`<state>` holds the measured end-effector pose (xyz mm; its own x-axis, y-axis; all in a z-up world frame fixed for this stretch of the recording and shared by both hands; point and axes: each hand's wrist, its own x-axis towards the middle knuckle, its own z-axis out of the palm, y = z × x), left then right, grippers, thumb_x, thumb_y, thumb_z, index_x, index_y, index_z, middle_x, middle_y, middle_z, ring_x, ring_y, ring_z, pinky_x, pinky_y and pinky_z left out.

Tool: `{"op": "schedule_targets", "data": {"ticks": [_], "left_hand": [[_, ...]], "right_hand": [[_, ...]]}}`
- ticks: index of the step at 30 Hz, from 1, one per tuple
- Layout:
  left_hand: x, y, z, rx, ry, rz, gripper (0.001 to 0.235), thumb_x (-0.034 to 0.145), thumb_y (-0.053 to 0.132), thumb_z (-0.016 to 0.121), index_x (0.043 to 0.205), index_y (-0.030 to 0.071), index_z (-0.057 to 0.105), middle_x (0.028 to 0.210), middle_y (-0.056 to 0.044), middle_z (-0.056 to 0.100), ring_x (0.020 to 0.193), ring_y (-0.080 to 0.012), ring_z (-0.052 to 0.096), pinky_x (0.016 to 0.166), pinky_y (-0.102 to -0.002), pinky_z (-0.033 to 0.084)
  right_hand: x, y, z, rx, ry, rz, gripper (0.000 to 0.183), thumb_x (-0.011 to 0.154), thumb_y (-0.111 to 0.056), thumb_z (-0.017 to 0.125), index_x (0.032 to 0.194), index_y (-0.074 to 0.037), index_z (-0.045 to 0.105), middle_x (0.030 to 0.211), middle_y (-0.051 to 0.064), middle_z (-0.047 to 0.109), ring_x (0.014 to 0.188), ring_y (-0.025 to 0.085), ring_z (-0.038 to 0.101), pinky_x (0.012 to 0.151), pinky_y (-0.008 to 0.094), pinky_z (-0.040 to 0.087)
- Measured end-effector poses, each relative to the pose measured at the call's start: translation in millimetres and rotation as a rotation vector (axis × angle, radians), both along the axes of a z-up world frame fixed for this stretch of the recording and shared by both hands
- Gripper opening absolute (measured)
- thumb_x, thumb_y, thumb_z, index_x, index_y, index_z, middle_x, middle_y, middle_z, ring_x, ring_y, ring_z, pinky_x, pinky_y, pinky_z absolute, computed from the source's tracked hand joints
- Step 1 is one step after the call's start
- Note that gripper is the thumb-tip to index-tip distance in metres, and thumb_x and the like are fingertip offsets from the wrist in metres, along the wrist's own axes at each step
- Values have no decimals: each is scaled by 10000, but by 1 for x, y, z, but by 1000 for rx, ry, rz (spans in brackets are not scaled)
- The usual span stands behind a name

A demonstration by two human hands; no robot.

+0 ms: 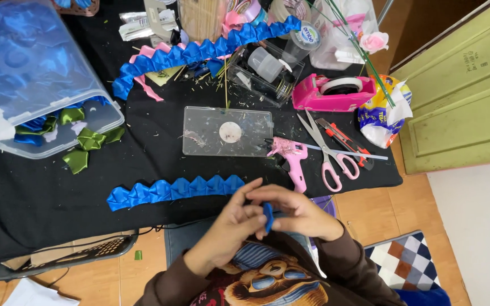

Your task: The person assembles a blue ruffled ribbon garland by repeatedly applying hot glue with a pink glue gun and attaching small blue ribbon pieces. They also use scissors to trim a white plastic stick and adjust the ribbon segments on the table.

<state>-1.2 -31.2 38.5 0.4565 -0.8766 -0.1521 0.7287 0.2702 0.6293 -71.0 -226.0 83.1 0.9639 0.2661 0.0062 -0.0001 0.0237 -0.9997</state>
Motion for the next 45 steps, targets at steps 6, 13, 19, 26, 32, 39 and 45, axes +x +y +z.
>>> {"op": "schedule_targets", "data": {"ticks": [6,13,19,26,32,39,45], "left_hand": [[-2,4,4,83,-77,-153,892,946,113,673,1663,195,148,963,-121,715,691,-138,613,741,-283,537],[9,35,-7,447,-1314,319,208,986,179,628,1102,49,743,967,-98,733,866,-266,690,754,-403,529],[12,49,-24,729,-2040,573,244,1012,129,591,1222,143,715,1305,-35,663,1184,-255,598,1082,-493,353],[13,42,-35,828,-2118,565,269,994,154,628,1253,180,696,1321,-1,663,1223,-224,593,1116,-503,275],[13,40,-35,856,-2113,587,269,1002,171,618,1260,195,690,1286,10,670,1207,-209,596,1132,-484,250],[13,38,-30,919,-2154,565,295,993,188,623,1276,255,668,1268,26,662,1200,-196,586,1126,-480,254],[13,31,-27,998,-2163,559,296,978,430,711,1238,297,663,1207,36,631,1150,-180,583,1110,-451,261]], "right_hand": [[-16,-3,-9,35,81,-27,85,899,-24,710,932,-100,688,1318,181,632,1231,311,642,1052,467,534],[-9,-35,-17,-191,103,-268,114,862,-56,808,950,-92,745,833,20,735,708,79,647,664,209,536],[33,-21,5,-659,-53,-165,154,988,-214,653,1032,-110,758,963,18,771,890,136,717,801,265,544],[51,-4,-7,-673,100,-180,151,992,-222,655,1092,-116,692,929,7,747,821,123,682,739,271,517],[54,6,-4,-662,185,-214,221,998,-247,646,1183,-130,619,901,4,726,694,99,613,626,255,476],[55,10,-7,-707,209,-234,237,1014,-213,633,1233,-129,597,768,-16,584,583,101,494,569,263,415],[54,10,-9,-751,185,-210,278,1020,-198,619,1287,-129,590,807,-11,558,613,116,519,586,277,435]]}}
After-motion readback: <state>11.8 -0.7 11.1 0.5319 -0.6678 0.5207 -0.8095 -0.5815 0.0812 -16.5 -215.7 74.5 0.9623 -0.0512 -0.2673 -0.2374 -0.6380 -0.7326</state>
